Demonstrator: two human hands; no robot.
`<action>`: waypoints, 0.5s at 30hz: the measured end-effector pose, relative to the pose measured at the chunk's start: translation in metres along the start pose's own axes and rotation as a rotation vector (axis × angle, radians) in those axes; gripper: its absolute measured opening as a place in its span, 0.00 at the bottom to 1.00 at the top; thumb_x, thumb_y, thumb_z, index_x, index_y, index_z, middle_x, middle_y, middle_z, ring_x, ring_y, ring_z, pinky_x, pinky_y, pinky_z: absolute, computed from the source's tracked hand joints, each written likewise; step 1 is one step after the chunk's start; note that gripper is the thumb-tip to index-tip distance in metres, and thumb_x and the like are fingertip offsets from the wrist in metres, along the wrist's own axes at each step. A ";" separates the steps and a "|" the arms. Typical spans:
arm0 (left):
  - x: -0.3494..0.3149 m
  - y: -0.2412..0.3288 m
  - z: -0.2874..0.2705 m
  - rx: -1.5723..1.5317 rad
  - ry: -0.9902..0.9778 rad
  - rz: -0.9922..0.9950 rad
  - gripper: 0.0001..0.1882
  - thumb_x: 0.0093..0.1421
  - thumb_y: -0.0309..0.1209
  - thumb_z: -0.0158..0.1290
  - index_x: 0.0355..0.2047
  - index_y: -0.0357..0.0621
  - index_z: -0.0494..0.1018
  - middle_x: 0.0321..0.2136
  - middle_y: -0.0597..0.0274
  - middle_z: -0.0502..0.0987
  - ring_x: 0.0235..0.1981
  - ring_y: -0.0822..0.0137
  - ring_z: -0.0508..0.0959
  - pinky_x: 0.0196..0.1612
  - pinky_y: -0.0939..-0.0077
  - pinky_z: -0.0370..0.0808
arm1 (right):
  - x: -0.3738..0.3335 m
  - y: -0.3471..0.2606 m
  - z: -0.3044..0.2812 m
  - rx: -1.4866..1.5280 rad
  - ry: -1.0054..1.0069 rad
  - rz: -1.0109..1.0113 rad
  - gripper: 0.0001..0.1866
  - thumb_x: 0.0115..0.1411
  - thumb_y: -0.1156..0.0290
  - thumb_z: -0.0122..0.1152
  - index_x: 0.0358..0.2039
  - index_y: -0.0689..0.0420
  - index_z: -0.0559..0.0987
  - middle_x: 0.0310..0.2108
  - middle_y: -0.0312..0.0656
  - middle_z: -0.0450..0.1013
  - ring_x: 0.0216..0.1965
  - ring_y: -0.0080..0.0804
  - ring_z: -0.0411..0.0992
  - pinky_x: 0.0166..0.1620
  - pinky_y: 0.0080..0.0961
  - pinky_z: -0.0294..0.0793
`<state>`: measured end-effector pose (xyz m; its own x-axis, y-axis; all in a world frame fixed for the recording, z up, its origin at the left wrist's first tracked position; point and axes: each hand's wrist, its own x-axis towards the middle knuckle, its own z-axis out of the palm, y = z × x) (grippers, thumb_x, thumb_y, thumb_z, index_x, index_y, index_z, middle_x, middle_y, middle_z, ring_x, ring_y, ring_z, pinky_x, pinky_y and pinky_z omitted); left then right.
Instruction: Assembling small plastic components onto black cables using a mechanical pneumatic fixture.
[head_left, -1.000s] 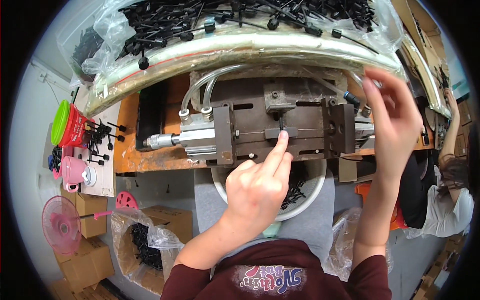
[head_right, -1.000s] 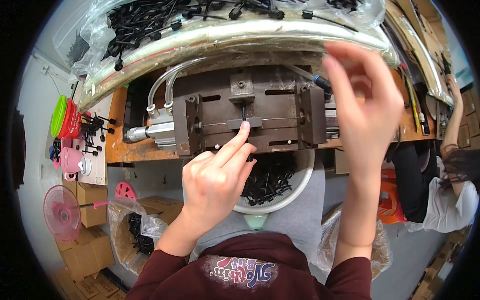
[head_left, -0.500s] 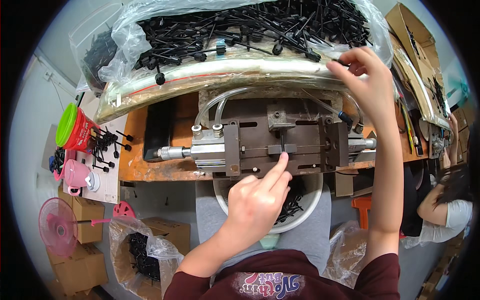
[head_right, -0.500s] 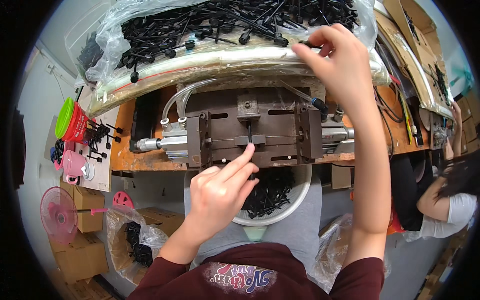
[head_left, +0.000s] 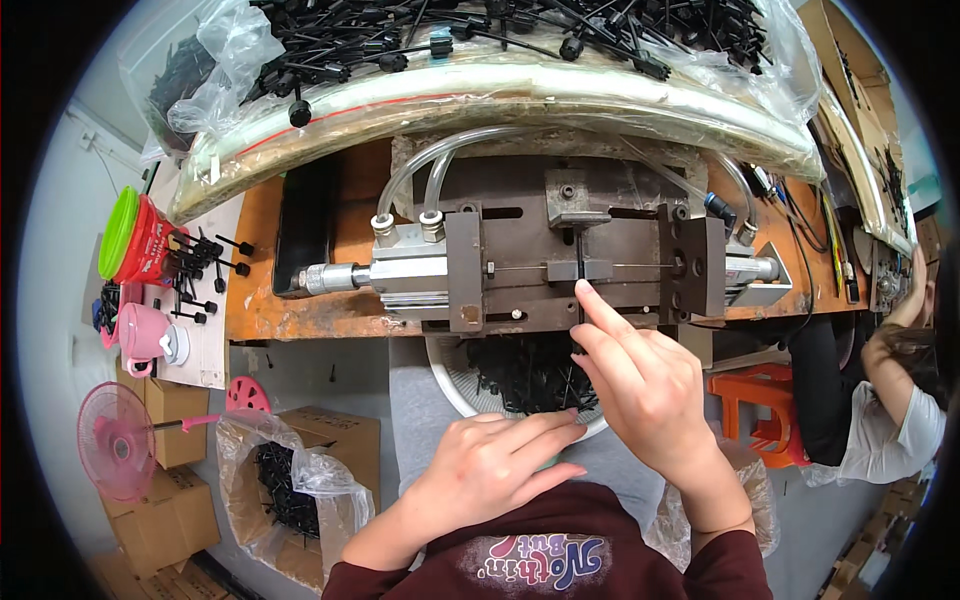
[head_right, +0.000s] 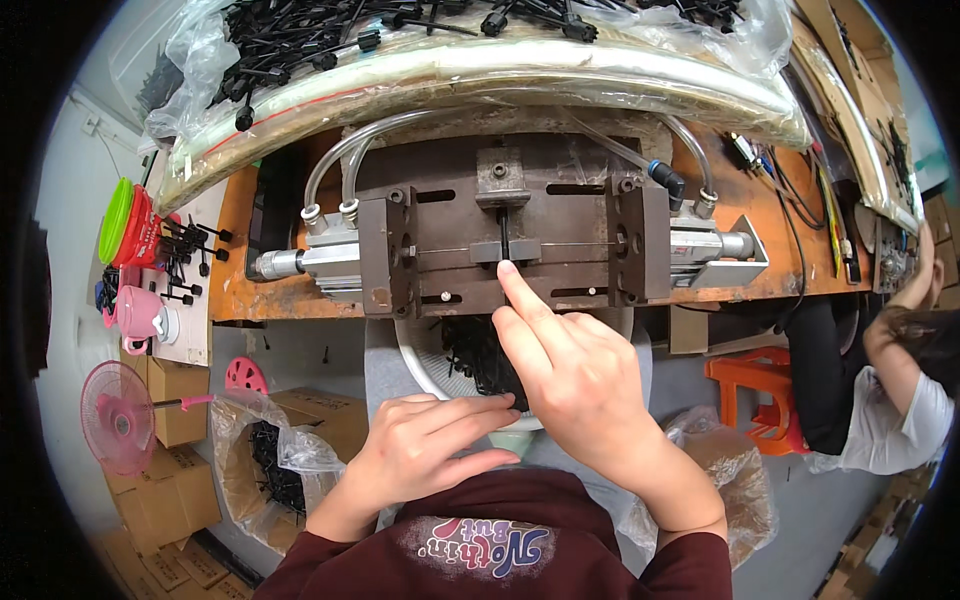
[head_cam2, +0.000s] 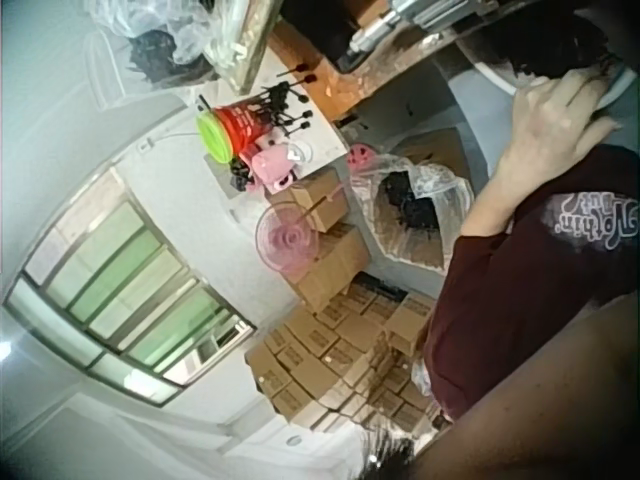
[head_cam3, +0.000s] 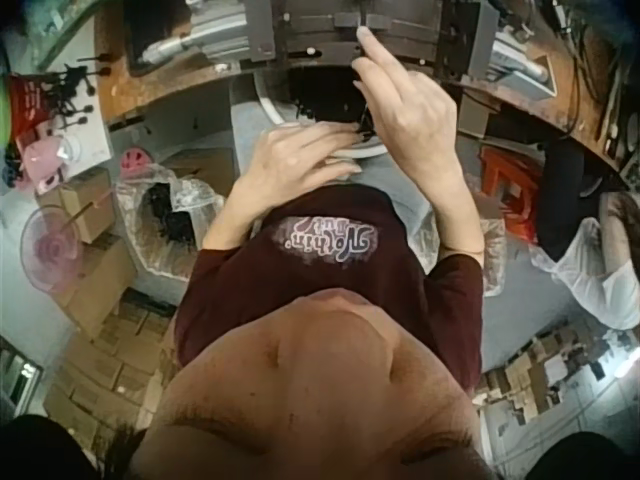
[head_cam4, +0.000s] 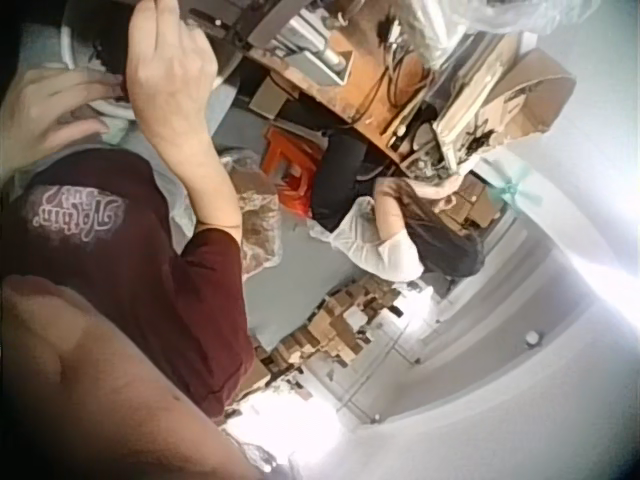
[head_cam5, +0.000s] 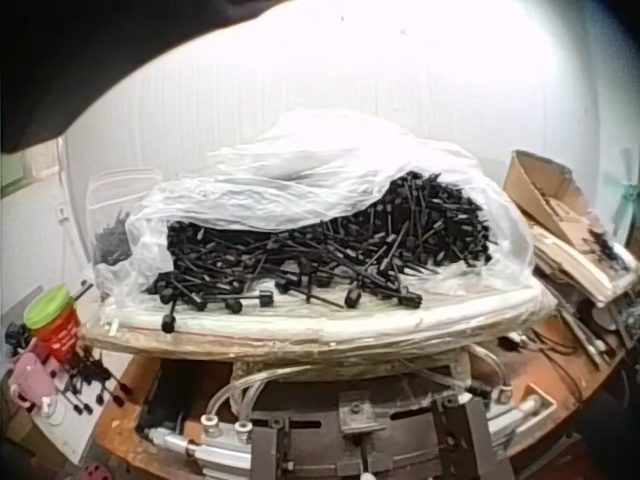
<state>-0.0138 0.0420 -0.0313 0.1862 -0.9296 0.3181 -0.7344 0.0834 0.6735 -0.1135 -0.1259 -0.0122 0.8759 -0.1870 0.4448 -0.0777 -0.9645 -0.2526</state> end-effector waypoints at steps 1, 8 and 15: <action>0.000 -0.001 0.000 -0.013 -0.006 0.009 0.16 0.53 0.38 0.63 0.38 0.41 0.78 0.39 0.61 0.81 0.28 0.64 0.82 0.31 0.73 0.78 | 0.003 -0.002 -0.002 -0.023 -0.012 0.020 0.13 0.45 0.79 0.68 0.34 0.60 0.77 0.51 0.45 0.75 0.25 0.31 0.74 0.30 0.24 0.74; 0.000 -0.005 0.008 -0.038 0.005 0.019 0.13 0.53 0.35 0.62 0.35 0.42 0.78 0.36 0.62 0.81 0.28 0.64 0.82 0.31 0.73 0.78 | 0.012 -0.004 -0.009 -0.073 -0.105 0.071 0.12 0.46 0.77 0.68 0.33 0.58 0.77 0.51 0.41 0.76 0.21 0.29 0.71 0.28 0.23 0.73; -0.002 -0.008 0.010 -0.075 0.006 0.011 0.10 0.53 0.34 0.62 0.34 0.42 0.78 0.35 0.63 0.81 0.28 0.64 0.82 0.30 0.74 0.78 | 0.014 -0.006 -0.014 -0.048 -0.139 0.087 0.12 0.46 0.78 0.68 0.33 0.58 0.77 0.50 0.45 0.76 0.20 0.32 0.73 0.26 0.25 0.73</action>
<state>-0.0148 0.0396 -0.0440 0.1821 -0.9264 0.3297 -0.6859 0.1206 0.7177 -0.1072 -0.1250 0.0080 0.9221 -0.2459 0.2988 -0.1759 -0.9541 -0.2425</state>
